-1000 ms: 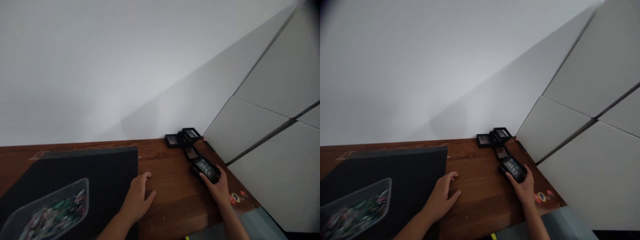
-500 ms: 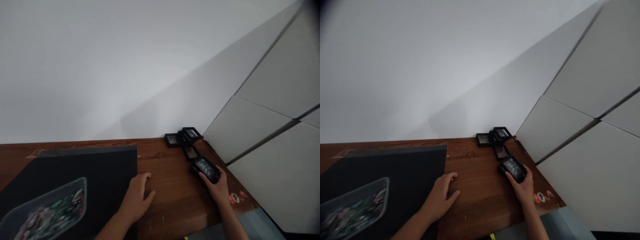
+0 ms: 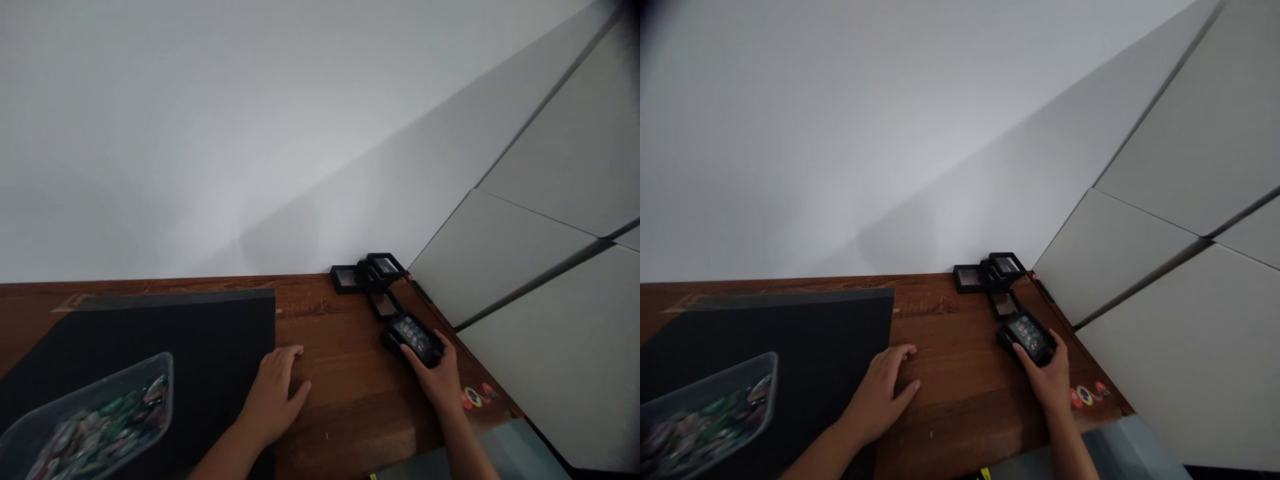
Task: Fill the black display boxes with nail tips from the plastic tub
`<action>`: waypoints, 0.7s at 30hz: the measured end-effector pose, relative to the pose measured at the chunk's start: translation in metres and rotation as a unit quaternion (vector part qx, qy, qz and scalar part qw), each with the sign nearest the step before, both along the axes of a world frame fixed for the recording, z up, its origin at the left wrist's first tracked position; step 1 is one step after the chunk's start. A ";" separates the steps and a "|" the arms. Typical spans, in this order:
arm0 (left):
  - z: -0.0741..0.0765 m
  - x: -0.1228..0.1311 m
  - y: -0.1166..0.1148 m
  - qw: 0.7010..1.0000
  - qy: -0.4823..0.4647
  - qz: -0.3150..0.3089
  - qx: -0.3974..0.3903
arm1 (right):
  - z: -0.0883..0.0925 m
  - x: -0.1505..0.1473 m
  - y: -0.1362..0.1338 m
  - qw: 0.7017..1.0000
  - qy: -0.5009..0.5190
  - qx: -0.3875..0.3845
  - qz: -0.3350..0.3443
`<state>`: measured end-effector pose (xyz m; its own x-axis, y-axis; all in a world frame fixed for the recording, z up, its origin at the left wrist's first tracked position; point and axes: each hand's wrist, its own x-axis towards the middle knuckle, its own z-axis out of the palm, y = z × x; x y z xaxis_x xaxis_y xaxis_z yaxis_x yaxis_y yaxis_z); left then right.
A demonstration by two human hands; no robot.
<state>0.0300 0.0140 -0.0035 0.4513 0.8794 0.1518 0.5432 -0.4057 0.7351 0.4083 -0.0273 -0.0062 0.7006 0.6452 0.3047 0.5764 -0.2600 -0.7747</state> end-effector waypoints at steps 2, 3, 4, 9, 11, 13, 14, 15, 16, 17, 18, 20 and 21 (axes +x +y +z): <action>0.000 0.000 0.000 1.000 0.000 0.000 0.001 | 0.000 0.000 0.000 1.000 -0.001 -0.003 -0.003; 0.000 0.000 0.000 1.000 0.000 0.000 0.000 | 0.000 0.000 0.000 1.000 -0.002 -0.004 -0.004; 0.000 0.000 0.000 1.000 0.000 0.000 0.000 | 0.000 0.000 0.000 1.000 -0.002 -0.005 -0.006; 0.001 0.000 0.001 1.000 0.000 0.001 -0.002 | -0.002 0.001 -0.001 1.000 -0.013 -0.001 -0.008; 0.002 0.000 0.001 1.000 -0.001 0.003 -0.001 | -0.003 0.002 -0.001 1.000 -0.028 0.001 -0.005; 0.002 0.000 0.000 1.000 -0.001 0.005 0.000 | -0.004 0.003 0.000 0.999 -0.047 -0.001 -0.004; 0.003 0.000 0.000 1.000 -0.001 0.006 0.001 | -0.004 0.004 0.000 0.999 -0.054 -0.003 -0.003; 0.003 0.000 0.000 1.000 0.000 0.006 0.001 | -0.005 0.005 0.000 0.998 -0.061 -0.004 -0.002; 0.003 0.000 0.000 1.000 0.001 0.006 0.001 | -0.006 0.006 0.000 0.998 -0.066 -0.004 -0.001; 0.003 0.000 0.000 1.000 0.001 0.006 0.001 | -0.007 0.007 0.001 0.997 -0.071 -0.003 0.000; 0.003 0.000 0.000 1.000 0.002 0.005 0.001 | -0.009 0.008 0.001 0.997 -0.075 -0.001 0.001; 0.002 0.000 0.000 1.000 0.002 0.005 0.000 | -0.011 0.009 0.000 0.996 -0.084 0.007 0.004; 0.002 0.000 0.000 1.000 0.002 0.005 0.000 | -0.013 0.009 0.000 0.996 -0.089 0.016 0.007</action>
<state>0.0304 0.0137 -0.0012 0.4440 0.8834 0.1502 0.5505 -0.4012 0.7321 0.4177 -0.0270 -0.0188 0.6251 0.6422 0.4435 0.7084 -0.2284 -0.6678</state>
